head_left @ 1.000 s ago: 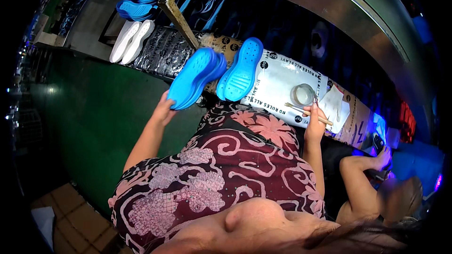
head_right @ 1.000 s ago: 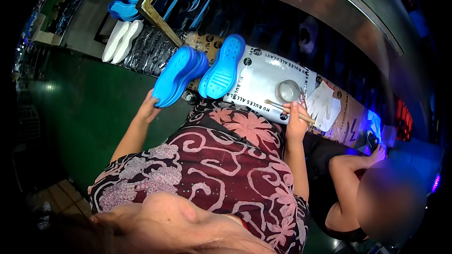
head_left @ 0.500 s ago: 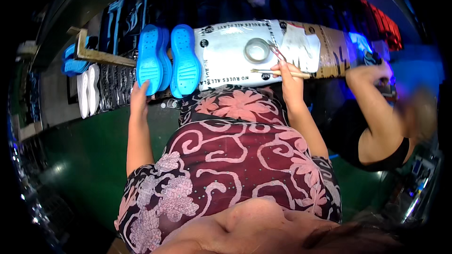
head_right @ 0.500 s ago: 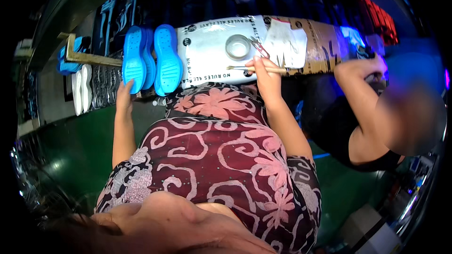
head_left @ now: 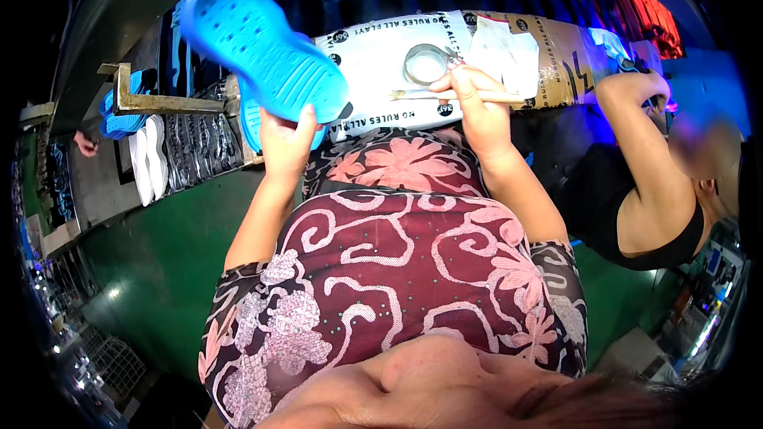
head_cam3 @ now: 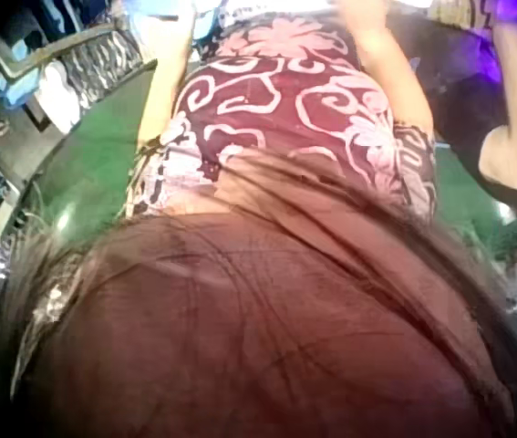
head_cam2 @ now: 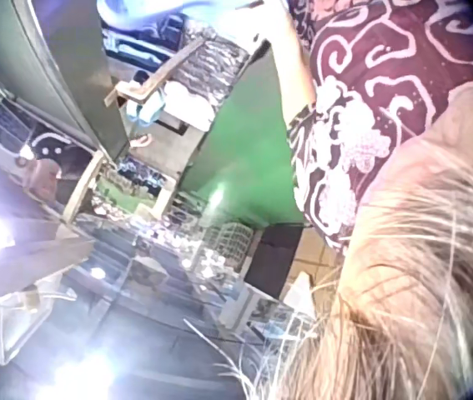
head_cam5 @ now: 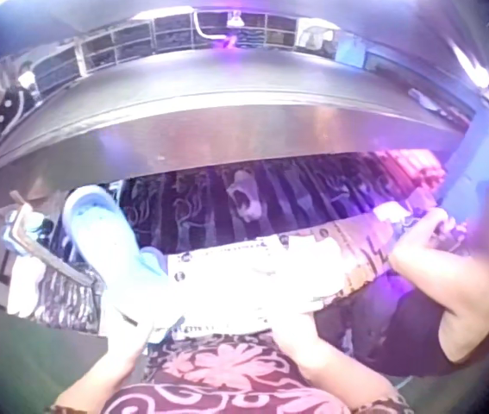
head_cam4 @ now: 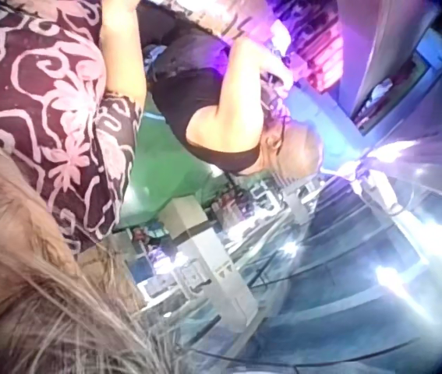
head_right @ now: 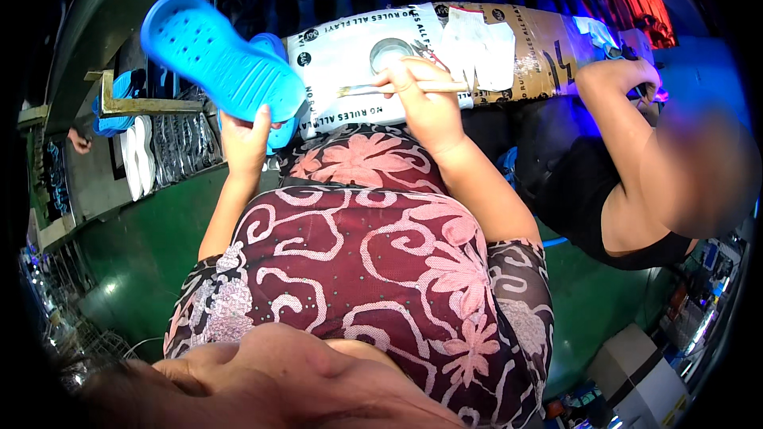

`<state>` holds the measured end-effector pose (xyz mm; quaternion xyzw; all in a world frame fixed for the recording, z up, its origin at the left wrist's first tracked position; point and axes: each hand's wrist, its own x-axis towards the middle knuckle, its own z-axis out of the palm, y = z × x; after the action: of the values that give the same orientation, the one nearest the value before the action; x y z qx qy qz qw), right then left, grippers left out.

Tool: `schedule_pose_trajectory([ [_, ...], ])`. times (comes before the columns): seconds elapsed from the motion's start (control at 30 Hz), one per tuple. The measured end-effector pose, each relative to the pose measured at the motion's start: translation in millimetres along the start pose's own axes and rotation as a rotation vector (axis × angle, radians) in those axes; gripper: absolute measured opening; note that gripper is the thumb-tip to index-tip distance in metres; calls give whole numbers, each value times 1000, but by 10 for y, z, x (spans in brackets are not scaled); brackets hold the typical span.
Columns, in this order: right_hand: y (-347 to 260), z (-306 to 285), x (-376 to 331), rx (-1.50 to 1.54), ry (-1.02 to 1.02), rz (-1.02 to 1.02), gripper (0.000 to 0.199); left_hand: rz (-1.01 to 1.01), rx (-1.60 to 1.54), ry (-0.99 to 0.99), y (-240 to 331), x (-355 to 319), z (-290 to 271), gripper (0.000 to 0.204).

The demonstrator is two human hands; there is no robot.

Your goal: The person takes shoe soles, coats their surfaces with liquid using a brush, and places the soles onto an upper conveyor.

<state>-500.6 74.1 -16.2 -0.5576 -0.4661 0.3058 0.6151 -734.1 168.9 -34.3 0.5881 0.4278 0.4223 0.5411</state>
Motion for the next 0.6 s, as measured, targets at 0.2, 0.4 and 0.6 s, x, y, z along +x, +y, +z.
schedule_pose_trajectory([
  [0.2, -56, 150, 42, -211, -127, -323, 23, 52, 32, -69, 6, 46, 187, 44],
  [0.4, 26, 171, 42, -365, -182, -391, 22, 147, 74, -164, 9, 53, 203, 45],
  [0.6, 65, 88, 4, -378, -139, -325, 23, 210, 142, -133, -38, 64, 175, 44],
])
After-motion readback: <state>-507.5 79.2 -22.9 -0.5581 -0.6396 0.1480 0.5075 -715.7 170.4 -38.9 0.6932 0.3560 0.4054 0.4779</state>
